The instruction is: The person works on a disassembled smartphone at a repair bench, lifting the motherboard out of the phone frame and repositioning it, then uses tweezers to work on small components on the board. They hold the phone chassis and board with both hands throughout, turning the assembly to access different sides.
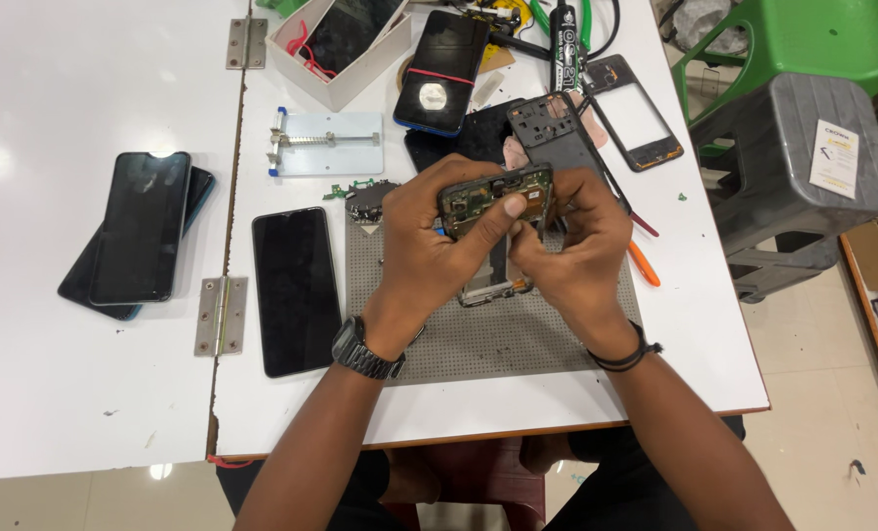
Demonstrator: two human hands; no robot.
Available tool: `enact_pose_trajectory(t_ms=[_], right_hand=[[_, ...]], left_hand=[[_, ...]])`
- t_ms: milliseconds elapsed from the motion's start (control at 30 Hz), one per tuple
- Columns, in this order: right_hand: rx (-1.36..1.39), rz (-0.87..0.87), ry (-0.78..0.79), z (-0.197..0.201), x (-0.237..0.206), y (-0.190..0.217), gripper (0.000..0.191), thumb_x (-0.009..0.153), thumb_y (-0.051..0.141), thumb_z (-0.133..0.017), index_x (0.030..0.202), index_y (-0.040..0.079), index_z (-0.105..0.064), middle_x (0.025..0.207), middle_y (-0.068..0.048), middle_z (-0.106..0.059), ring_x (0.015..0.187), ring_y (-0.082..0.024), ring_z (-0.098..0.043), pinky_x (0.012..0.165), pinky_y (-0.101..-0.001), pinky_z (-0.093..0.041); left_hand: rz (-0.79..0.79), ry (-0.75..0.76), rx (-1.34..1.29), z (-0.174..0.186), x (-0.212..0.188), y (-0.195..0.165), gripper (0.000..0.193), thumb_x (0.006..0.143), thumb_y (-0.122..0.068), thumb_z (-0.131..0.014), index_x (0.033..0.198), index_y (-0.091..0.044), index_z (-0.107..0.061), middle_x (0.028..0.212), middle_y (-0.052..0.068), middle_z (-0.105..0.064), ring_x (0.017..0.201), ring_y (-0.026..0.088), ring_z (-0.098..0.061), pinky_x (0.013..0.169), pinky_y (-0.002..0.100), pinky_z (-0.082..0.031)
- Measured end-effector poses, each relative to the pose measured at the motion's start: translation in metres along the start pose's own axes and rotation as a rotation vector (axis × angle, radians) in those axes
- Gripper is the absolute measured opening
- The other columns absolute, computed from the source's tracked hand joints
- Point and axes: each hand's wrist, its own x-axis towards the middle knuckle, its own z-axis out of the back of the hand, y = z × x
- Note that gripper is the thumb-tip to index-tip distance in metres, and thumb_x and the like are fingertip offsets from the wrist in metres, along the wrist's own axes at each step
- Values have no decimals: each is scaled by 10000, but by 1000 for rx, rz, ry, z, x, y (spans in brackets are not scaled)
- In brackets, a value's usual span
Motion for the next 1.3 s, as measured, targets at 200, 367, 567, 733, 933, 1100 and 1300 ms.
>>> enact_pose_trajectory(t_ms=[200,367,567,733,933,1100,1300], right_hand=[[35,32,84,0,6,8,238,925,-39,-728,1130,-20,-609,1045,-43,-690,939,-93,-646,853,-236,-537],[325,-160,120,10,17,8,247,984,159,-593,1102,-36,-689,1020,-67,-721,927,-119,-668,879,-259,-548],[312,-151,127,18,23,4,194,1010,104,-712,1145,-34,-693,1055,-95,-729,882,-142,-675,812,-287,-569],[305,-188,96,18,22,5,203,937,82,-780,1099,1,-688,1062,-75,-721,908,-121,-695,784,-257,-600],[185,-136,87,17,23,6,201,951,76,-801,1103,-7,-698,1067,-85,-718,895,-119,-667,774,-241,-574],[55,-12,102,18,23,5,236,957,104,-803,1120,-12,-678,1068,-88,-723,953,-128,-695,832,-245,-593],[225,-132,110,21,21,6,235,965,99,-772,1146,-29,-691,1054,-96,-723,849,-118,-672,739,-253,-595]], left_hand=[[42,-43,-64,4,0,4,257,970,-273,-776,1057,-36,-727,884,26,-753,777,72,-710,685,219,-555],[102,-90,-84,6,1,11,277,965,-301,-762,1059,-44,-724,855,16,-751,758,61,-696,676,220,-545],[119,-101,-107,7,3,15,309,961,-339,-756,1067,-51,-718,869,17,-757,779,71,-712,704,221,-562],[117,-88,-124,8,2,13,301,969,-337,-751,1065,-54,-717,878,22,-765,794,76,-723,710,218,-571],[82,-82,-111,7,3,12,283,983,-310,-753,1080,-48,-716,877,31,-767,792,75,-723,704,226,-568],[77,-75,-77,7,3,11,283,976,-316,-750,1072,-52,-717,852,21,-767,765,68,-728,670,214,-564],[79,-96,-93,6,3,12,286,974,-313,-755,1069,-47,-716,861,30,-761,772,72,-717,684,219,-563]])
